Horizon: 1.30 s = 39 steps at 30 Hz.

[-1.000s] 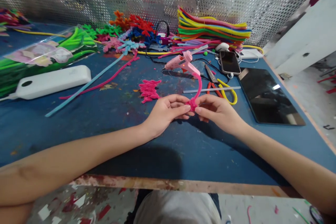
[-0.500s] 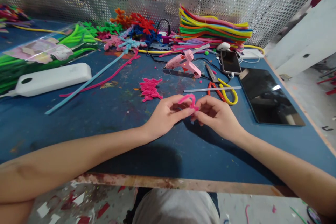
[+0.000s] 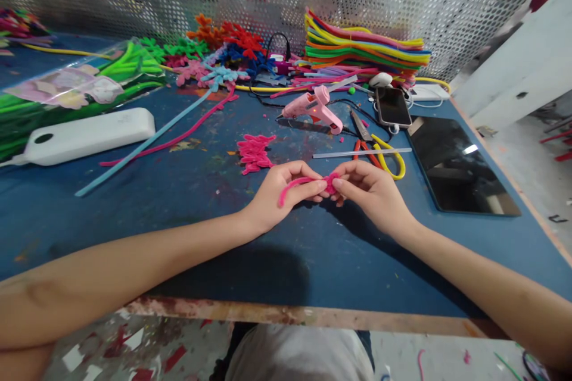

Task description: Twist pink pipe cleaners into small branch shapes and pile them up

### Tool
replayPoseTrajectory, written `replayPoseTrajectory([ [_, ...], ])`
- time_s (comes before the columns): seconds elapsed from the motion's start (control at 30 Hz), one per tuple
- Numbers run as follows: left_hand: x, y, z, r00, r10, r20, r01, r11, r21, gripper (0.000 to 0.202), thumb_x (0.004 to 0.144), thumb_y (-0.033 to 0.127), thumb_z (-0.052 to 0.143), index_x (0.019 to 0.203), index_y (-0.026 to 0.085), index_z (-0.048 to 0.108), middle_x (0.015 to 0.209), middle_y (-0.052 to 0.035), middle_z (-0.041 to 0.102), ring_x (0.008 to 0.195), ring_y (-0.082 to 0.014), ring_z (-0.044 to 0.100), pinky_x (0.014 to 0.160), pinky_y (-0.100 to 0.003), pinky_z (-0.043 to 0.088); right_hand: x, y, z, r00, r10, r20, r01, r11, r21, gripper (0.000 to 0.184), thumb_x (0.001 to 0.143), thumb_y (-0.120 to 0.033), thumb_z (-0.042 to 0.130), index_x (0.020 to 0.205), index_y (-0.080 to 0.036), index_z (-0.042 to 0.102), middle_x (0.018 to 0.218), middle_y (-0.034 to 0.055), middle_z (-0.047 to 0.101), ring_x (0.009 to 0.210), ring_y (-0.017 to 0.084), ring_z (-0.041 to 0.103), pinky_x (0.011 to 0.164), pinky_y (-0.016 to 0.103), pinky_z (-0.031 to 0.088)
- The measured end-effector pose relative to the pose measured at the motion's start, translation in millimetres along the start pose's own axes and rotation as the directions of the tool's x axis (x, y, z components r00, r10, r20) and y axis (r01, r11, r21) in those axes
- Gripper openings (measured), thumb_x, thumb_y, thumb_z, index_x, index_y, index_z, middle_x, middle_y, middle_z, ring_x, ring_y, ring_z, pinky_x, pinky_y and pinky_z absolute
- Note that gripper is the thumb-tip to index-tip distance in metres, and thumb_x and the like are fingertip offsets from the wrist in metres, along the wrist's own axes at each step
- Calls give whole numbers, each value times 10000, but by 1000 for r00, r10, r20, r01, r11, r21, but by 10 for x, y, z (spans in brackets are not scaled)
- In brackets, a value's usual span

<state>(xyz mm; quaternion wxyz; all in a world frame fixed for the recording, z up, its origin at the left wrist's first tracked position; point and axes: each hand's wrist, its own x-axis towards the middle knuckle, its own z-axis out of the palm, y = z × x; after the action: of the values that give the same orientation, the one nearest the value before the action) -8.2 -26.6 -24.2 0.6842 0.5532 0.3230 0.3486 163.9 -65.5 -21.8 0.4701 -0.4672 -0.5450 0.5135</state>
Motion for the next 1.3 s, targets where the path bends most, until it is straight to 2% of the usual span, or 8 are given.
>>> replayPoseTrajectory([
  [0.13, 9, 16, -3, 999, 13, -37, -9, 995, 100, 185, 707, 273, 686, 797, 119, 634, 671, -25, 656, 616, -112, 610, 621, -216, 506, 6, 3, -4, 998, 54, 18, -54, 999, 2, 183, 747, -313, 653, 836, -165, 593, 658, 0, 641, 572, 115, 624, 518, 241, 539],
  [0.43, 14, 22, 0, 994, 98, -56, -82, 968, 237, 182, 732, 287, 655, 815, 126, 651, 705, -32, 660, 630, -126, 604, 609, -226, 494, -45, 0, 83, 996, 85, 16, -86, 995, 57, 217, 754, -344, 645, 737, -162, 528, 601, 4, 649, 528, 126, 638, 493, 240, 535],
  [0.7, 24, 35, -10, 940, 342, 2, -300, 821, 486, 75, 743, 231, 635, 731, 170, 676, 797, -47, 678, 775, -164, 625, 716, -260, 488, -33, 19, 95, 985, 170, 24, -171, 963, 207, 246, 702, -327, 697, 708, -160, 517, 637, 7, 664, 535, 122, 645, 484, 225, 536],
  [0.87, 74, 14, -30, 947, 320, 17, -305, 881, 361, 107, 740, 256, 649, 776, 163, 688, 825, -47, 675, 775, -153, 625, 718, -247, 497, -20, 86, 63, 983, 175, 59, -185, 930, 318, 239, 708, -331, 700, 749, -158, 540, 610, 3, 661, 530, 117, 638, 510, 229, 540],
  [1.0, 99, 30, -33, 978, 191, 84, -207, 945, 254, 164, 760, 265, 630, 874, 156, 676, 836, -43, 678, 720, -135, 628, 650, -226, 506, -10, 117, 52, 985, 165, 58, -175, 919, 354, 248, 699, -328, 712, 773, -159, 547, 631, -4, 661, 510, 104, 623, 523, 232, 541],
  [1.1, 91, 27, -31, 985, 155, 72, -168, 956, 240, 184, 757, 249, 634, 921, 170, 665, 858, -33, 686, 755, -131, 635, 685, -217, 508, -2, 116, 52, 984, 170, 58, -180, 919, 350, 255, 714, -324, 701, 816, -159, 537, 668, 5, 667, 541, 104, 633, 532, 223, 541],
  [1.2, 62, 14, -25, 987, 159, 15, -158, 958, 238, 182, 754, 255, 638, 914, 169, 648, 830, -27, 677, 737, -125, 631, 697, -218, 507, -18, 74, 52, 985, 172, 29, -174, 946, 272, 299, 718, -348, 690, 874, -182, 496, 670, -6, 658, 559, 119, 638, 527, 236, 542],
  [1.3, 31, 11, -14, 986, 162, -37, -146, 951, 273, 199, 742, 270, 649, 900, 155, 613, 795, -26, 653, 706, -124, 620, 668, -213, 507, -75, -14, 57, 992, 70, -109, -61, 994, 88, 284, 712, -356, 690, 839, -195, 493, 602, -38, 610, 480, 92, 580, 450, 194, 486],
])
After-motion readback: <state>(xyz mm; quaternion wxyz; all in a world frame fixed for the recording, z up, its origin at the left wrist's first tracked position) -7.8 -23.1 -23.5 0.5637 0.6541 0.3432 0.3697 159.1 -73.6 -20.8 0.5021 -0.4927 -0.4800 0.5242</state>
